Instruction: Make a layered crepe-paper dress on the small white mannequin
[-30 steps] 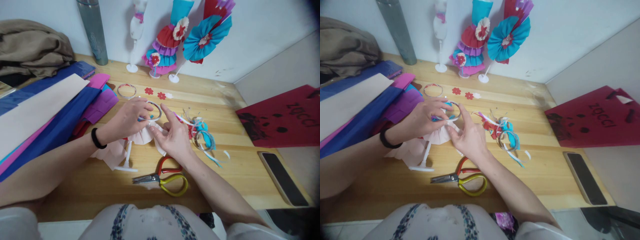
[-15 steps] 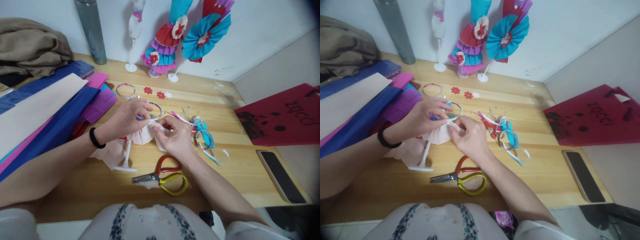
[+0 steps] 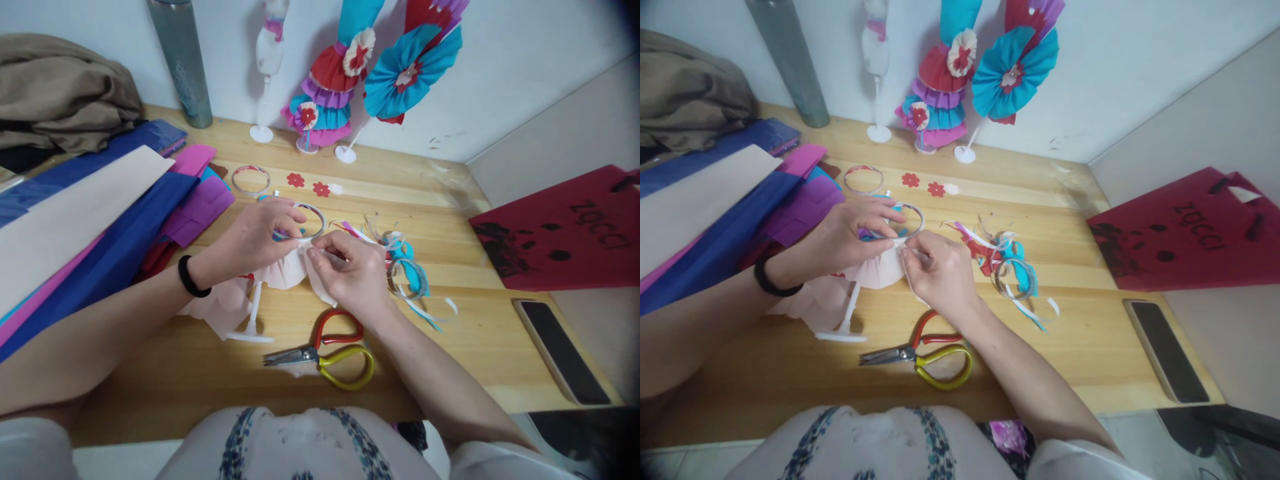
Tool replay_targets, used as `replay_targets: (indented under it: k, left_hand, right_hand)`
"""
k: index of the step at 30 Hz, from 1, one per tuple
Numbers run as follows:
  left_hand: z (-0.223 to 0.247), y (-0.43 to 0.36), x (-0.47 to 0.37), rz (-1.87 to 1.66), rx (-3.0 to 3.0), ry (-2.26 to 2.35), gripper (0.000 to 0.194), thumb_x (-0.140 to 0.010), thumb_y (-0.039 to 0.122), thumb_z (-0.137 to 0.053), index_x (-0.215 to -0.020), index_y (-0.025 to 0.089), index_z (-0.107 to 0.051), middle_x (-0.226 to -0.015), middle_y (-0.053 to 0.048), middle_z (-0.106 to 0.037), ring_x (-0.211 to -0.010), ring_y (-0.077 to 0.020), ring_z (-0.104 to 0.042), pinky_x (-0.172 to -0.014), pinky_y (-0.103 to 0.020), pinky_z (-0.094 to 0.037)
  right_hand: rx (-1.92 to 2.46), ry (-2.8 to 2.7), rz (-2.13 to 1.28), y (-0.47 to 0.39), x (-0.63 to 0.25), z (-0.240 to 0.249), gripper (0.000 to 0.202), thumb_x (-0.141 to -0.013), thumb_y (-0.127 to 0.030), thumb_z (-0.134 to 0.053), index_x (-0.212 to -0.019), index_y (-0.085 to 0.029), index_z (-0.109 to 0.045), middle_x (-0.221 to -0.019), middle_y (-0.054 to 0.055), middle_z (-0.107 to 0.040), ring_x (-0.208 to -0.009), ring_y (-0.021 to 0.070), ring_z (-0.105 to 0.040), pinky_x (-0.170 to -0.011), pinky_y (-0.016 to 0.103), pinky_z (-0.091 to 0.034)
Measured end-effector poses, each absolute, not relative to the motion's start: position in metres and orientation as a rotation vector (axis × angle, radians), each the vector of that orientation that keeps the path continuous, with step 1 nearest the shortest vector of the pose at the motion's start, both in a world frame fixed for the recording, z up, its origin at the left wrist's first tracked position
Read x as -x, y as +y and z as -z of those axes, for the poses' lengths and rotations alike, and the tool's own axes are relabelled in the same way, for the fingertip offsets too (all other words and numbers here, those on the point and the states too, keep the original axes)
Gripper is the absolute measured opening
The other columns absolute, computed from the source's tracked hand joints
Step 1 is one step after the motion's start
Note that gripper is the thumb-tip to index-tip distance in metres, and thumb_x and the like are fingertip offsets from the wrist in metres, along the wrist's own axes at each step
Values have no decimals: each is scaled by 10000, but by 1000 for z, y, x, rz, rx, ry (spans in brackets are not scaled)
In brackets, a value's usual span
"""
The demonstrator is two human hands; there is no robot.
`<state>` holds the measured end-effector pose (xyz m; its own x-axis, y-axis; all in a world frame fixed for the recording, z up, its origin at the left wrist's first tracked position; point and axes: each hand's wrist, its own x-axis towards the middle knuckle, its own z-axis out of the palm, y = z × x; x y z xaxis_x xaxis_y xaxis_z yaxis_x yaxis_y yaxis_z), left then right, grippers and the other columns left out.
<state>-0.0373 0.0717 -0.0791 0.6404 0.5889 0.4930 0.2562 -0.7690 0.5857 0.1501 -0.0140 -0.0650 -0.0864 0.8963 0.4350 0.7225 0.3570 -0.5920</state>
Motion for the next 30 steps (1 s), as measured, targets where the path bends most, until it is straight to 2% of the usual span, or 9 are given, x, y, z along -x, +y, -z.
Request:
replay_targets:
  k: [14, 19, 30]
  left_hand:
    - [83, 72, 36, -1022, -2420, 596, 117, -902, 255, -683, -827, 171, -714, -1114, -82, -777, -1057, -188, -728, -1109, -414, -521]
    - [81, 72, 36, -1035, -2444, 577, 130, -906, 267, -676, -813, 182, -710, -1105, -76, -782, -1037, -196, -735, -1100, -448, -529]
    - [81, 74, 37, -1053, -2458, 519, 98, -897, 243, -670, -807, 206, -683, -1096, -81, -785, -1074, -218, -728, -1080, -449, -540]
  right_hand:
    - [1466, -1777, -318, -12, -149, 69, 134, -823, -243, -636, -709, -217, -571, -575, -35, -570, -491, 103, -481, -510, 244, -392]
    - [1445, -1756, -325, -11, -149, 68, 168, -807, -217, -640, -688, -218, -520, -562, -50, -520, -486, 92, -458, -492, 230, -372]
    - [1468, -1774, -283, -10, -151, 65, 201, -822, -235, -665, -686, -227, -517, -569, -44, -549, -482, 101, -502, -489, 242, -381]
